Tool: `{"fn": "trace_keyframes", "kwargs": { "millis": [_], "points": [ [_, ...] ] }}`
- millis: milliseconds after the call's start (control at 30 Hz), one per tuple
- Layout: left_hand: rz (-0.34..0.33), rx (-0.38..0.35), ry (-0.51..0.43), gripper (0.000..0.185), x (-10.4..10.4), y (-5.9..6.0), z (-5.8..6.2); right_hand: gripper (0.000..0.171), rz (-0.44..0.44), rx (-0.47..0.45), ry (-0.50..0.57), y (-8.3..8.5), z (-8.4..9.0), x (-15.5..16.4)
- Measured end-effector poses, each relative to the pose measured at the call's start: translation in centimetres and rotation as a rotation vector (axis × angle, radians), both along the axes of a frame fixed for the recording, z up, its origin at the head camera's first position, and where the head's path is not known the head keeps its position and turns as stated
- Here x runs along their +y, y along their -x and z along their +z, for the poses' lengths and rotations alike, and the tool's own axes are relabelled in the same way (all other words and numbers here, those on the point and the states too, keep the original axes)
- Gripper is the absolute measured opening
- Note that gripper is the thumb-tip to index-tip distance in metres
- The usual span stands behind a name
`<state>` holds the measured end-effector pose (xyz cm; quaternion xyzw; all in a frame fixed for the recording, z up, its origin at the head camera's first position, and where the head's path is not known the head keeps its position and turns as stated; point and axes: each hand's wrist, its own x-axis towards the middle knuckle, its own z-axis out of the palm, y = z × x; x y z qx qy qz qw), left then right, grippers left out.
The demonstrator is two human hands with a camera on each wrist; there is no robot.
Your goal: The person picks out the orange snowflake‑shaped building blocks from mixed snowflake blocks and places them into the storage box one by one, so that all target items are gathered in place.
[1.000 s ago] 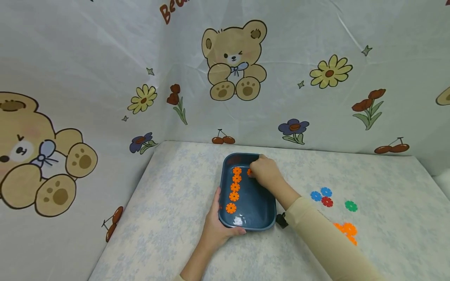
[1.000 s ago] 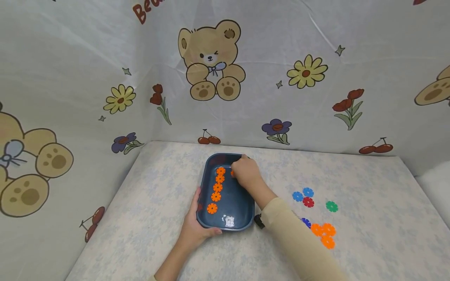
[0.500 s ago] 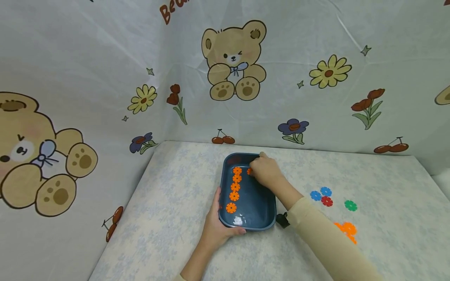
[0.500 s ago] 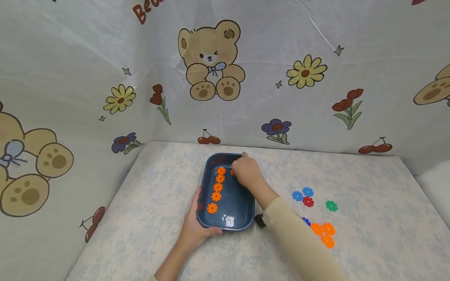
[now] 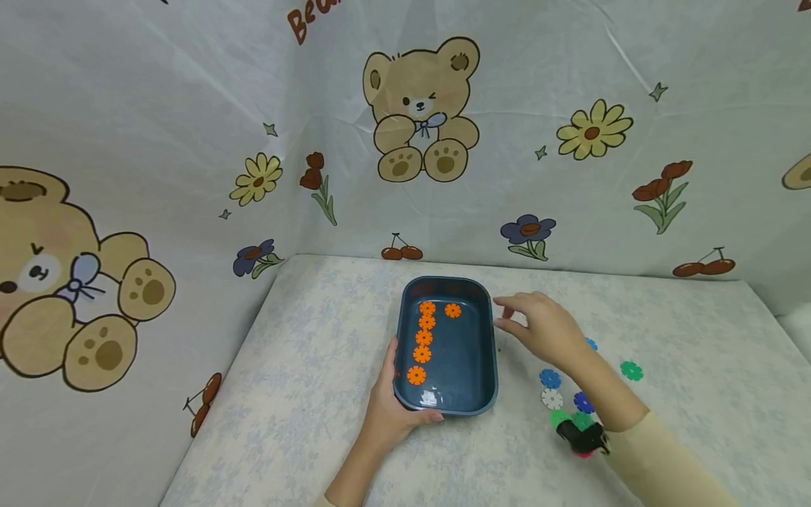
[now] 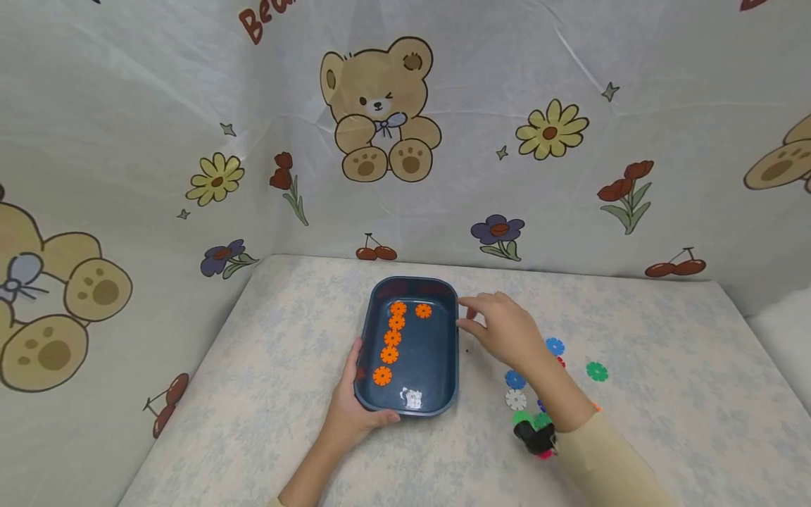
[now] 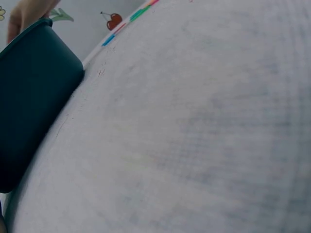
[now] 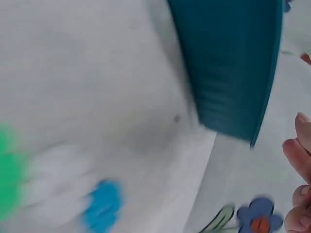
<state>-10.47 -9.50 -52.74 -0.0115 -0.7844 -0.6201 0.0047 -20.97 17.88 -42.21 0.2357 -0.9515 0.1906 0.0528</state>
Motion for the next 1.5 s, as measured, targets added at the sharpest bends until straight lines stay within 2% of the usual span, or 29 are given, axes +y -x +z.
{"fn": "trace_keyframes", "kwargs": {
  "millis": [133, 300, 433, 567, 667, 867, 1300, 1500],
  "points": [
    [0.001, -0.004, 0.009, 0.134, -0.1, 0.0, 0.0, 0.044, -0.095, -0.088, 0.004, -3.0, -0.7, 4.4],
    [0.01, -0.009, 0.016, 0.133, -0.2, 0.0, 0.0, 0.05, -0.211, -0.274, -0.067, -5.6, -2.8, 10.7],
    [0.025, -0.015, 0.026, 0.133, -0.2, -0.1, 0.0, 0.055, -0.277, -0.378, -0.149, -6.7, -4.6, 15.2],
    [0.034, -0.015, 0.03, 0.134, -0.3, -0.1, -0.1, 0.059, -0.306, -0.469, -0.187, -7.2, -5.8, 17.7],
    [0.035, -0.015, 0.026, 0.133, -0.4, -0.1, -0.1, 0.056, -0.3, -0.489, -0.182, -7.7, -6.2, 18.2],
    [0.034, -0.024, 0.016, 0.133, -0.2, -0.1, 0.0, 0.047, -0.29, -0.435, -0.153, -8.3, -6.5, 18.5],
    [0.012, -0.015, -0.003, 0.132, 0.0, -0.1, 0.0, 0.027, -0.393, -0.419, -0.076, -8.5, -6.1, 18.3],
    [0.011, -0.01, 0.006, 0.133, 0.0, -0.1, 0.1, 0.025, -0.413, -0.467, -0.08, -8.3, -6.2, 18.2]
  ]
}}
